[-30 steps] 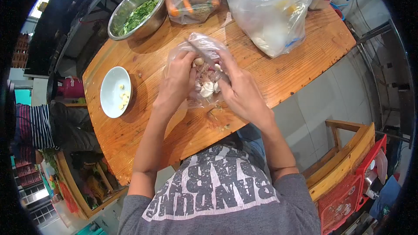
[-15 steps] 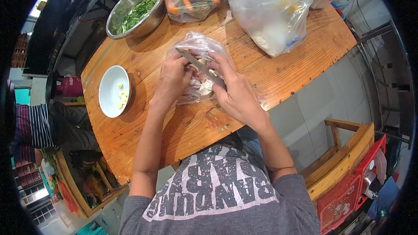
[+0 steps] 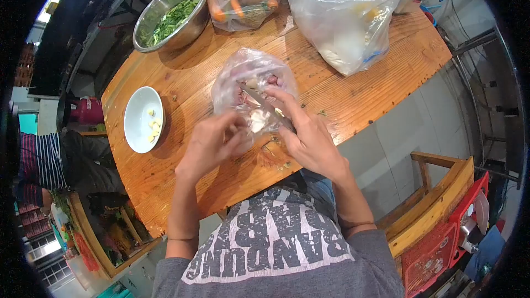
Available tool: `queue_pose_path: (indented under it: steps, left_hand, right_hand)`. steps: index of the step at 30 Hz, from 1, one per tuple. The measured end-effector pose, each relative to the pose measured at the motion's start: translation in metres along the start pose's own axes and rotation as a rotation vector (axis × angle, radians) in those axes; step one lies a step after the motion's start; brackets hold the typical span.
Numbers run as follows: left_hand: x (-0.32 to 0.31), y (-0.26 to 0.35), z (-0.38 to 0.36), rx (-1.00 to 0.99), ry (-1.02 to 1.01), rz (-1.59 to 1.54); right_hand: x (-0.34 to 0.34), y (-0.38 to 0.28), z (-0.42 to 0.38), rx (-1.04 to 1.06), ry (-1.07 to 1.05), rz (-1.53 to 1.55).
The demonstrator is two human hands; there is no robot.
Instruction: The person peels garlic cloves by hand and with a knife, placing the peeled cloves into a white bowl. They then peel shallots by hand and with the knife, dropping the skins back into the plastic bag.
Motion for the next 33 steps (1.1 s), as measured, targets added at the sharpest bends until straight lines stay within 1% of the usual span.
queue_pose_path:
  steps: [1, 4, 5, 7, 10, 11, 12, 14, 16, 19, 23, 26, 28, 30, 32, 33]
  left_hand:
    - [-0.004, 0.001, -0.005, 0.048, -0.081, -0.058]
    - [-0.003, 0.015, -0.015, 0.069, -0.118, 0.028]
    - [-0.001, 0.019, -0.017, 0.06, -0.097, 0.076]
    - [0.007, 0.024, -0.017, 0.044, -0.033, -0.002]
    - [0.01, 0.021, -0.011, 0.036, 0.113, -0.207]
    - [0.011, 0.019, -0.008, 0.037, 0.172, -0.288]
    - [0.01, 0.016, -0.005, 0.075, 0.19, -0.317]
    - [0.007, 0.016, -0.001, 0.15, 0.219, -0.376]
    - [0.001, 0.014, 0.004, 0.169, 0.23, -0.355]
    - [0.0, 0.009, 0.005, 0.16, 0.256, -0.316]
    - [-0.003, 0.004, 0.001, 0.162, 0.292, -0.388]
    - [-0.005, 0.006, -0.004, 0.184, 0.228, -0.485]
    - [-0.013, 0.003, -0.007, 0.246, 0.156, -0.651]
    - [-0.017, 0.003, -0.009, 0.315, 0.063, -0.845]
    - [-0.017, 0.002, -0.011, 0.398, -0.042, -1.065]
    - [-0.016, 0.002, -0.012, 0.368, -0.025, -1.117]
  right_hand:
    - [0.001, -0.002, -0.001, -0.032, -0.029, -0.011]
    - [0.0, -0.005, -0.003, -0.101, -0.126, -0.055]
    - [0.0, -0.005, -0.003, -0.074, -0.104, -0.035]
    - [-0.001, -0.005, -0.006, -0.025, -0.063, 0.009]
    - [0.002, -0.011, -0.003, -0.087, -0.082, 0.157]
    - [0.0, -0.008, -0.001, -0.007, -0.051, 0.117]
    - [-0.006, -0.001, 0.003, 0.073, -0.02, 0.077]
    - [-0.012, 0.002, 0.005, 0.103, -0.02, 0.035]
    - [-0.016, -0.001, 0.009, 0.01, -0.081, 0.028]
    - [-0.016, -0.005, 0.01, 0.065, -0.063, -0.031]
    - [-0.008, -0.003, 0.002, 0.012, -0.018, 0.075]
    - [-0.001, -0.006, -0.004, -0.06, 0.008, 0.18]
    - [0.005, -0.016, -0.012, -0.13, 0.007, 0.224]
    - [0.007, -0.022, -0.016, -0.132, 0.026, 0.431]
    - [0.004, -0.021, -0.019, -0.143, -0.004, 0.495]
    - [-0.002, -0.017, -0.021, -0.154, -0.043, 0.457]
Point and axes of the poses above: each hand's wrist, its own z-axis towards the middle knuckle, its own x-axis out of the back of the hand, y = z × x, the point moved 3 cm from there along z, towards the middle knuckle, and after that the axes turned 7 degrees about x, right-handed, at the moved point
